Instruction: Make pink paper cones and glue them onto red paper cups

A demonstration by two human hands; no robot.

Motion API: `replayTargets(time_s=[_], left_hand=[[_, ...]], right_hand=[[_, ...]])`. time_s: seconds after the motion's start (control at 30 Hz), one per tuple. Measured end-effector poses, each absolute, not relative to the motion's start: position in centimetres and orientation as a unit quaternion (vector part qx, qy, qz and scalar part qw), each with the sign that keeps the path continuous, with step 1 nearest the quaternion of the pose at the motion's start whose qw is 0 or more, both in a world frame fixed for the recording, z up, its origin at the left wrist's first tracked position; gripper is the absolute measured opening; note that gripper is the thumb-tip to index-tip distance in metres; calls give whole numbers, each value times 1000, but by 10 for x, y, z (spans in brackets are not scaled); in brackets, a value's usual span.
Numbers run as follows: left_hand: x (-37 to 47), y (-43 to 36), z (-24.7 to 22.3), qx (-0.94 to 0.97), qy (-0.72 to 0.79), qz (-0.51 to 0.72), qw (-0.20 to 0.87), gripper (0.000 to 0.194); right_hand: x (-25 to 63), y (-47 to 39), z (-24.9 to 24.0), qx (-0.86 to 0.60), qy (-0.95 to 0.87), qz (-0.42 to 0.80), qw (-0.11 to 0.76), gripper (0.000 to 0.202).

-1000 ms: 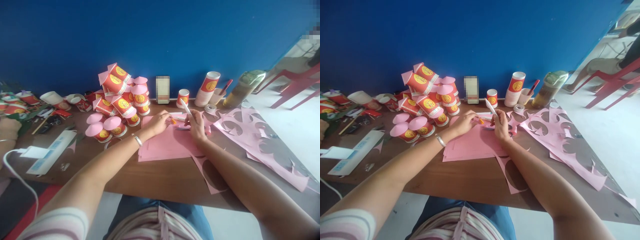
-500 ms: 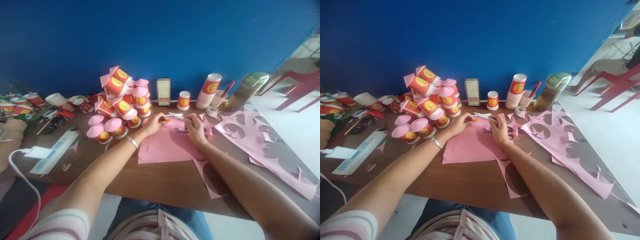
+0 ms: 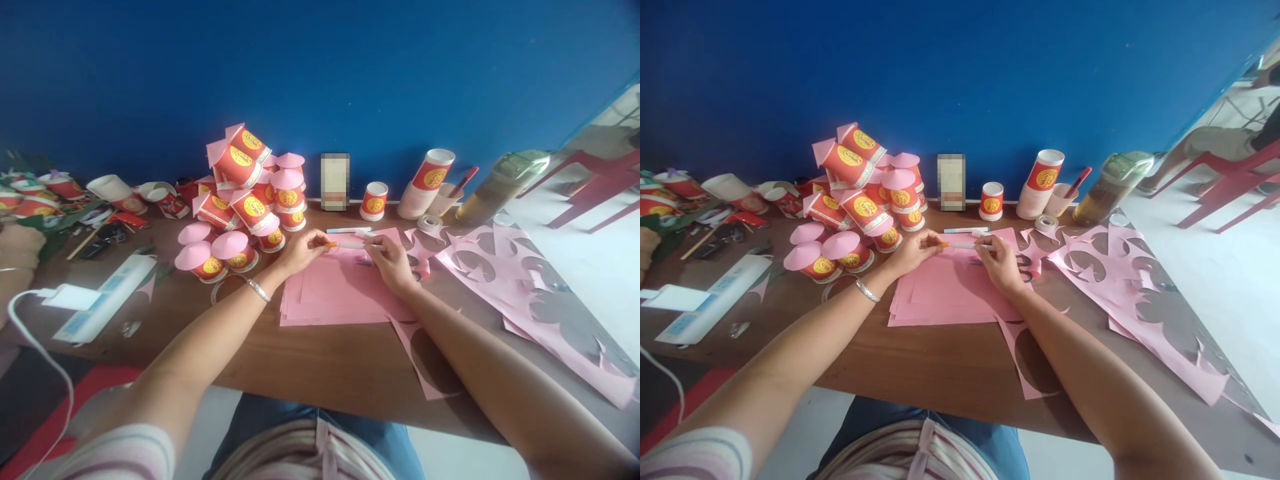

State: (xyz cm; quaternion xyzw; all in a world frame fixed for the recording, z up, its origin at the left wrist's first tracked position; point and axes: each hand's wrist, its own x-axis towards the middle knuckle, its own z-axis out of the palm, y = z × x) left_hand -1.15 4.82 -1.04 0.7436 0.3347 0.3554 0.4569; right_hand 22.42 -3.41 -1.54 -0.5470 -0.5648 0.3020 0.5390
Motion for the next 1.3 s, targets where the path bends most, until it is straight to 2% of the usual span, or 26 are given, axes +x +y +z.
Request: replayTargets(time_s=[0.17, 0.33, 0.47, 0.57, 0.67, 0.77, 0.93, 1.13, 1.3], left_hand=[[-11, 41, -9, 760, 332, 338, 444, 37], [-9, 31, -1, 728, 337, 320, 505, 42], [-13, 34, 1, 725, 343, 334, 495, 40], [-17, 38, 3, 754, 349, 343, 439, 33], [-22, 37, 6, 790, 363, 343, 356, 27], [-29, 30, 10, 810, 371, 355, 282, 25], [-44, 13, 15, 843, 375, 333, 197, 15], [-48, 1, 18, 848, 464, 193, 168, 28], [-41, 1, 25, 811, 538, 118, 197, 46]], right_hand=[[227, -34, -15, -544, -578, 324, 515, 28], [227, -36, -12, -533, -585, 329, 515, 31], [223, -35, -15, -527, -638, 279, 487, 24], [219, -35, -21, -515, -727, 180, 418, 19], [215, -37, -27, -500, -784, 68, 360, 23], [214, -40, -28, -508, -786, 4, 352, 26], [217, -38, -27, -554, -736, -12, 389, 31], [217, -36, -30, -576, -717, -9, 392, 35], [217, -36, -32, -562, -734, -24, 380, 33]])
